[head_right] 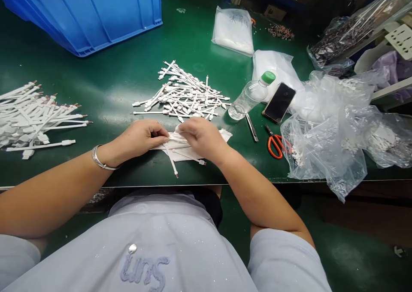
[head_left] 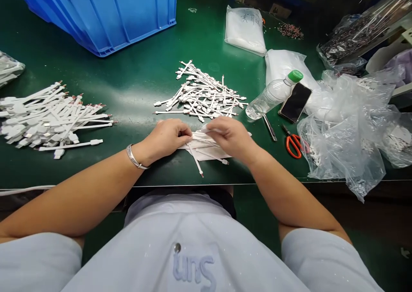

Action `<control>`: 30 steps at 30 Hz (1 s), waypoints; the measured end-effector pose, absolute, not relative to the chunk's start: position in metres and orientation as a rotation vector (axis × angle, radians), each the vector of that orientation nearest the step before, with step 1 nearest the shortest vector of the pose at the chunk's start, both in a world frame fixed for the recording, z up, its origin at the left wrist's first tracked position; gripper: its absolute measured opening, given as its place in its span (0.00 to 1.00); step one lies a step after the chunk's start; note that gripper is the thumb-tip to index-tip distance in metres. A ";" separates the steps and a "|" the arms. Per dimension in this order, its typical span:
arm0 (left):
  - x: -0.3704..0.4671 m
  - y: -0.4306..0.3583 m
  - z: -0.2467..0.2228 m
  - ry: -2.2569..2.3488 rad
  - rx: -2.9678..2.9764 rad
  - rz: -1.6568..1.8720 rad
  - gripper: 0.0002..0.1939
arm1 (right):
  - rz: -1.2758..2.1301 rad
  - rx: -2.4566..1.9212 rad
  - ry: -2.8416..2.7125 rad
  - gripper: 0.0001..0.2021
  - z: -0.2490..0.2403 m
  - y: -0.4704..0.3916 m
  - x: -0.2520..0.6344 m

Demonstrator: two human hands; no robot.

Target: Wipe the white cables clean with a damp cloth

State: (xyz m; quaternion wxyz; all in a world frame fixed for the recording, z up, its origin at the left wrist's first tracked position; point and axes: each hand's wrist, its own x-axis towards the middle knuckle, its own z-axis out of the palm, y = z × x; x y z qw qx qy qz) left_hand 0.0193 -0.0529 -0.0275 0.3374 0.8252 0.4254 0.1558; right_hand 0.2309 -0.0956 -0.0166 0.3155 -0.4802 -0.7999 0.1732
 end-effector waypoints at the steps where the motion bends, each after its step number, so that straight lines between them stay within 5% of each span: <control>1: 0.020 -0.053 -0.027 1.111 2.136 0.399 0.08 | 0.374 -1.287 -2.287 0.09 -0.019 -0.096 0.226; 8: 0.023 -0.051 -0.025 1.142 2.112 0.355 0.07 | -0.122 -1.308 -2.902 0.15 -0.015 -0.103 0.215; 14: 0.022 -0.051 -0.024 1.139 2.127 0.343 0.07 | -0.270 -1.357 -2.821 0.14 -0.001 -0.109 0.233; 24: 0.019 -0.051 -0.025 1.145 2.099 0.384 0.06 | 0.286 -1.787 -1.510 0.12 0.017 -0.138 0.282; 30: 0.019 -0.052 -0.027 1.114 2.331 0.455 0.06 | 0.585 -1.777 -1.221 0.14 0.002 -0.153 0.295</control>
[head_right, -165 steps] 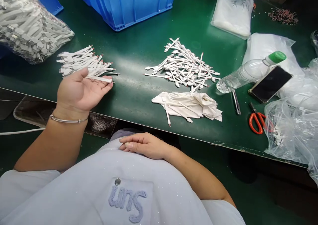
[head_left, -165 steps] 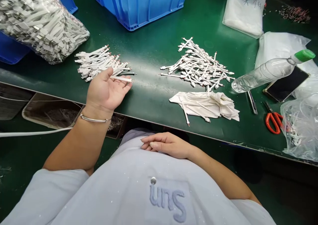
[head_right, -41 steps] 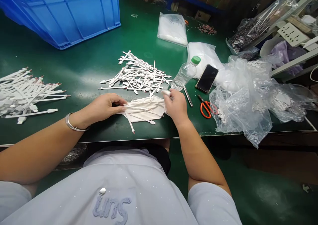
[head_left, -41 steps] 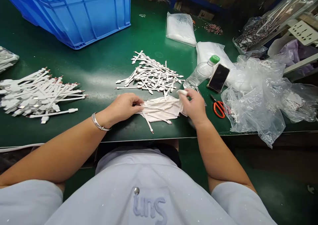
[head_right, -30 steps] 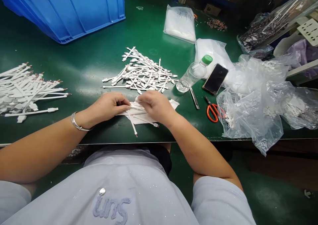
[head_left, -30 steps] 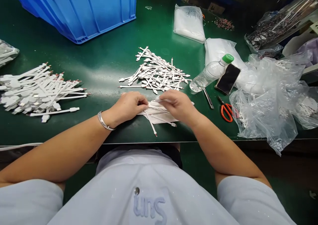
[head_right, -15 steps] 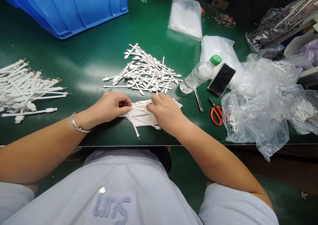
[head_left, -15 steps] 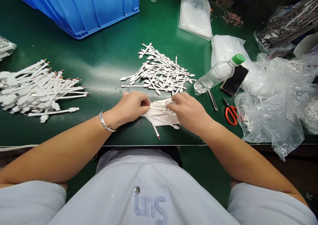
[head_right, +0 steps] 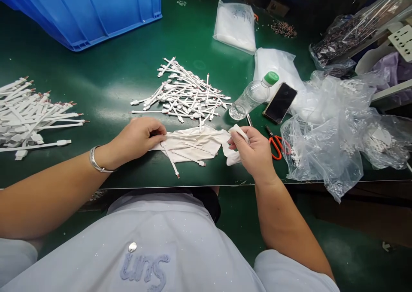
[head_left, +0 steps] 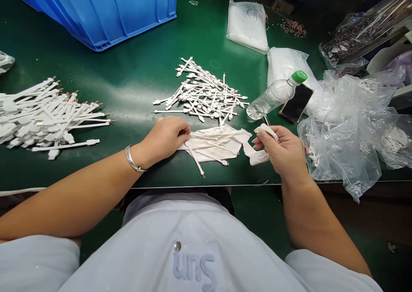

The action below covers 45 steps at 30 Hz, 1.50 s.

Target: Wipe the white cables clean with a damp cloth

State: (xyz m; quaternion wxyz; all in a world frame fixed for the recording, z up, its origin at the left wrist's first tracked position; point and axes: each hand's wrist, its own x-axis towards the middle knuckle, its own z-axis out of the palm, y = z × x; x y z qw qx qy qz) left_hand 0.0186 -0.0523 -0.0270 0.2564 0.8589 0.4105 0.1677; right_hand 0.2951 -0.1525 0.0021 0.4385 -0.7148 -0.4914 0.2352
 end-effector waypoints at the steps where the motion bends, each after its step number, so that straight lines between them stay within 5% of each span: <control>1: 0.019 -0.053 -0.027 1.091 2.434 0.475 0.08 | 0.581 -1.764 -1.204 0.14 -0.002 -0.154 0.297; 5: 0.014 -0.050 -0.027 0.858 2.651 0.391 0.15 | 0.557 -1.762 -1.177 0.16 -0.014 -0.163 0.302; 14: 0.004 -0.041 -0.022 0.975 2.456 0.456 0.12 | 0.616 -1.810 -1.049 0.19 -0.018 -0.179 0.302; 20: 0.013 -0.044 -0.028 0.936 2.433 0.427 0.12 | 0.358 -1.692 -1.570 0.11 -0.018 -0.164 0.292; 28: 0.016 -0.043 -0.029 1.007 2.341 0.346 0.10 | 0.340 -1.533 -2.177 0.15 -0.003 -0.123 0.245; 37: 0.016 -0.044 -0.031 1.063 2.357 0.362 0.11 | -0.248 -1.548 -1.171 0.09 0.031 -0.103 0.335; 45: 0.019 -0.042 -0.029 1.105 2.292 0.321 0.11 | -0.510 -1.661 -1.400 0.09 0.040 -0.068 0.370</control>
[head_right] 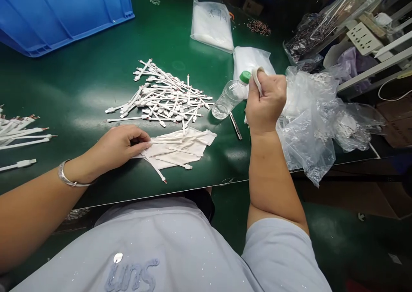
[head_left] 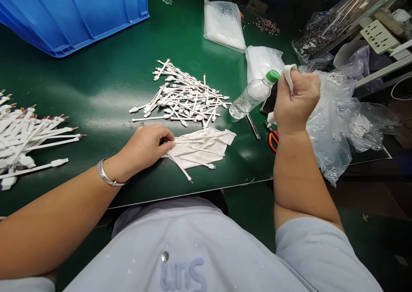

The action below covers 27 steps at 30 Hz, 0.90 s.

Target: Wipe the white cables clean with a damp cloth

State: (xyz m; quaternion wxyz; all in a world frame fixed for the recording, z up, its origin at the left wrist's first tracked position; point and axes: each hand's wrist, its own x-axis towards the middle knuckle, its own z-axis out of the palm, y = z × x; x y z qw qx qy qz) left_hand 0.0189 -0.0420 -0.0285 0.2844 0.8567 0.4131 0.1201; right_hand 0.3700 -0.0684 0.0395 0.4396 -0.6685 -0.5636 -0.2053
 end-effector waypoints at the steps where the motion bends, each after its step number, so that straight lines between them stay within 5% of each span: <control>1: 0.019 -0.042 -0.028 1.111 2.284 0.315 0.11 | -0.501 -1.691 -1.452 0.11 0.040 -0.064 0.369; 5: 0.020 -0.041 -0.026 1.111 2.260 0.297 0.09 | -0.442 -1.798 -1.511 0.18 0.040 -0.048 0.366; 13: 0.016 -0.041 -0.023 1.054 2.214 0.287 0.10 | -0.187 -1.458 -0.678 0.03 0.002 -0.027 0.412; 16: 0.016 -0.040 -0.024 1.062 2.213 0.296 0.10 | -0.041 -1.484 -0.517 0.08 -0.008 -0.026 0.430; 20: 0.017 -0.041 -0.024 1.060 2.211 0.309 0.10 | -0.145 -1.438 -0.654 0.03 0.000 -0.037 0.414; 27: 0.016 -0.042 -0.023 1.060 2.181 0.289 0.09 | -0.407 -1.659 -1.362 0.16 0.021 -0.038 0.384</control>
